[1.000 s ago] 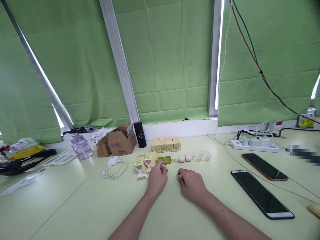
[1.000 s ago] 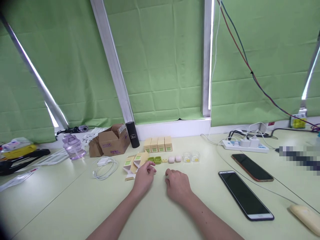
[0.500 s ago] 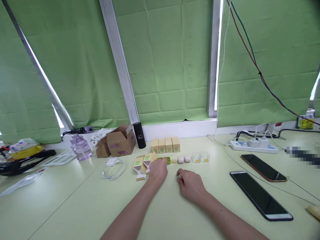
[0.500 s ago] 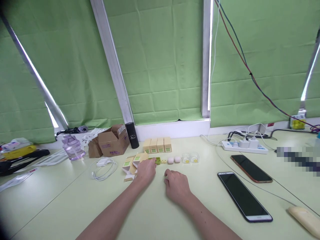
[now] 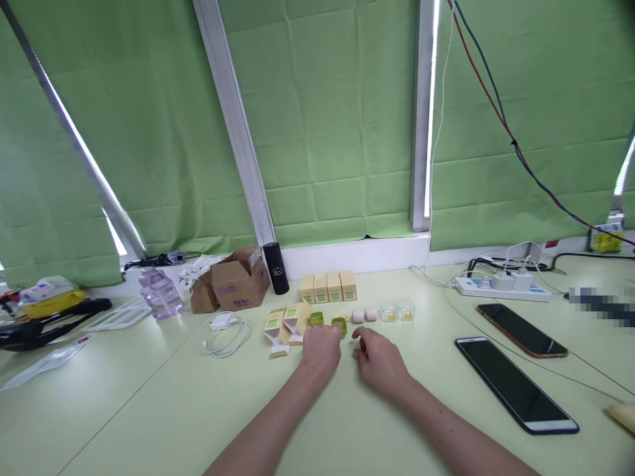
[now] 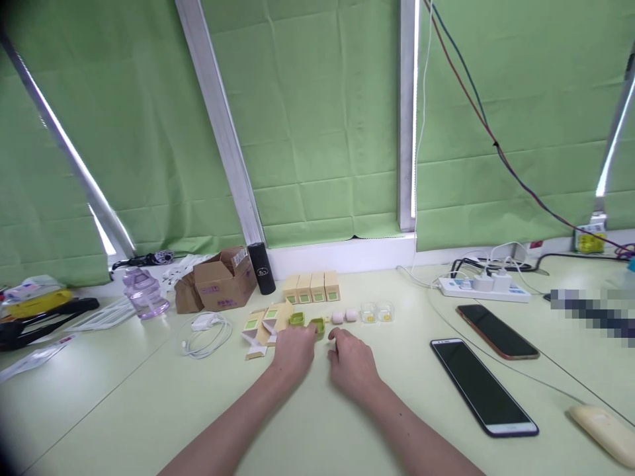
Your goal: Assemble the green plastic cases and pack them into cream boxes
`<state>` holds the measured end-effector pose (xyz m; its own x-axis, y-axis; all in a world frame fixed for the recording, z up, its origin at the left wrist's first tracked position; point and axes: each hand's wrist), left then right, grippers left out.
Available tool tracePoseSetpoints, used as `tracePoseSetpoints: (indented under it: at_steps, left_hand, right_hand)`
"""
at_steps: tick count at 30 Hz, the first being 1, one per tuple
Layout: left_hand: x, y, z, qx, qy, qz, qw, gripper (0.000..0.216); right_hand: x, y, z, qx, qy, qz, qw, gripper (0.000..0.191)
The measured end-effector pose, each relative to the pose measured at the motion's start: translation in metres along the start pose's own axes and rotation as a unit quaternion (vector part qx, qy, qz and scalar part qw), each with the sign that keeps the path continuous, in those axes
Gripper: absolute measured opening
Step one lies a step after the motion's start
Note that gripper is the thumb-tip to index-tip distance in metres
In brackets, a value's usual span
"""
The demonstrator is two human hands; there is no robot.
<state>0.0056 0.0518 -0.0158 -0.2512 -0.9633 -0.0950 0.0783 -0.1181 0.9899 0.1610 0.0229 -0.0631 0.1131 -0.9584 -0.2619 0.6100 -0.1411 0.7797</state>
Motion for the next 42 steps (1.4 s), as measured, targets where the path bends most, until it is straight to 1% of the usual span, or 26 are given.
tracePoseSetpoints:
  at_steps: [3, 5, 7, 9, 12, 14, 18, 20, 22, 26, 28, 30, 34, 39, 42]
  left_hand:
    - [0.018, -0.003, -0.006, -0.001, -0.029, 0.005, 1.000, 0.030]
    - [0.028, -0.007, -0.009, 0.001, -0.047, 0.006, 0.999, 0.027]
    - [0.035, -0.012, -0.009, 0.005, -0.065, -0.003, 0.998, 0.025]
    - [0.039, -0.016, -0.008, 0.018, -0.080, -0.026, 0.996, 0.024]
    - [0.043, -0.020, -0.003, 0.080, -0.088, -0.084, 0.989, 0.022]
    - [0.045, -0.021, 0.002, 0.144, -0.092, -0.131, 0.977, 0.023]
    - [0.046, -0.018, 0.011, 0.249, -0.099, -0.223, 0.937, 0.022]
    - [0.046, -0.017, 0.014, 0.287, -0.116, -0.264, 0.914, 0.023]
    - [0.046, -0.016, 0.016, 0.310, -0.140, -0.289, 0.895, 0.028]
    - [0.046, -0.015, 0.018, 0.313, -0.198, -0.289, 0.883, 0.045]
    - [0.046, -0.015, 0.018, 0.310, -0.221, -0.289, 0.878, 0.048]
    - [0.046, -0.016, 0.017, 0.310, -0.230, -0.301, 0.872, 0.044]
    - [0.045, -0.016, 0.016, 0.310, -0.220, -0.334, 0.862, 0.034]
    - [0.045, -0.014, 0.015, 0.304, -0.223, -0.363, 0.852, 0.031]
    - [0.045, -0.014, 0.015, 0.303, -0.214, -0.368, 0.853, 0.030]
  right_hand:
    - [0.000, 0.001, -0.002, -0.034, -0.008, -0.029, 0.999, 0.041]
    - [0.001, 0.000, -0.003, -0.055, -0.002, -0.038, 0.998, 0.049]
    - [0.001, -0.001, -0.004, -0.072, 0.005, -0.035, 0.997, 0.049]
    - [0.000, -0.002, -0.005, -0.088, 0.010, -0.029, 0.996, 0.046]
    - [0.000, -0.003, -0.005, -0.124, 0.019, -0.039, 0.991, 0.042]
    - [-0.001, -0.001, -0.006, -0.158, 0.030, -0.050, 0.986, 0.042]
    - [0.000, 0.006, -0.005, -0.226, 0.059, -0.061, 0.970, 0.044]
    - [0.001, 0.010, -0.003, -0.251, 0.073, -0.064, 0.963, 0.046]
    - [0.003, 0.012, 0.000, -0.270, 0.084, -0.065, 0.957, 0.048]
    - [0.007, 0.018, 0.006, -0.297, 0.101, -0.071, 0.947, 0.047]
    - [0.009, 0.020, 0.007, -0.302, 0.118, -0.077, 0.943, 0.047]
    - [0.011, 0.021, 0.008, -0.303, 0.138, -0.086, 0.939, 0.048]
    - [0.013, 0.022, 0.007, -0.300, 0.162, -0.101, 0.935, 0.047]
    - [0.013, 0.022, 0.006, -0.300, 0.179, -0.108, 0.931, 0.041]
    - [0.013, 0.022, 0.005, -0.302, 0.184, -0.109, 0.929, 0.038]
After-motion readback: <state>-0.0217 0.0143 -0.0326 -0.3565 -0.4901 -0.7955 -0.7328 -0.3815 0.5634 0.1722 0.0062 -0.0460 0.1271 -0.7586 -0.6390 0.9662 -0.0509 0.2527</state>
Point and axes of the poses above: each hand's wrist, its own x-axis away from the middle knuckle, its own y-axis out of the back of the hand, z = x × y, and after that the axes turned 1 degree about -x, right-handed
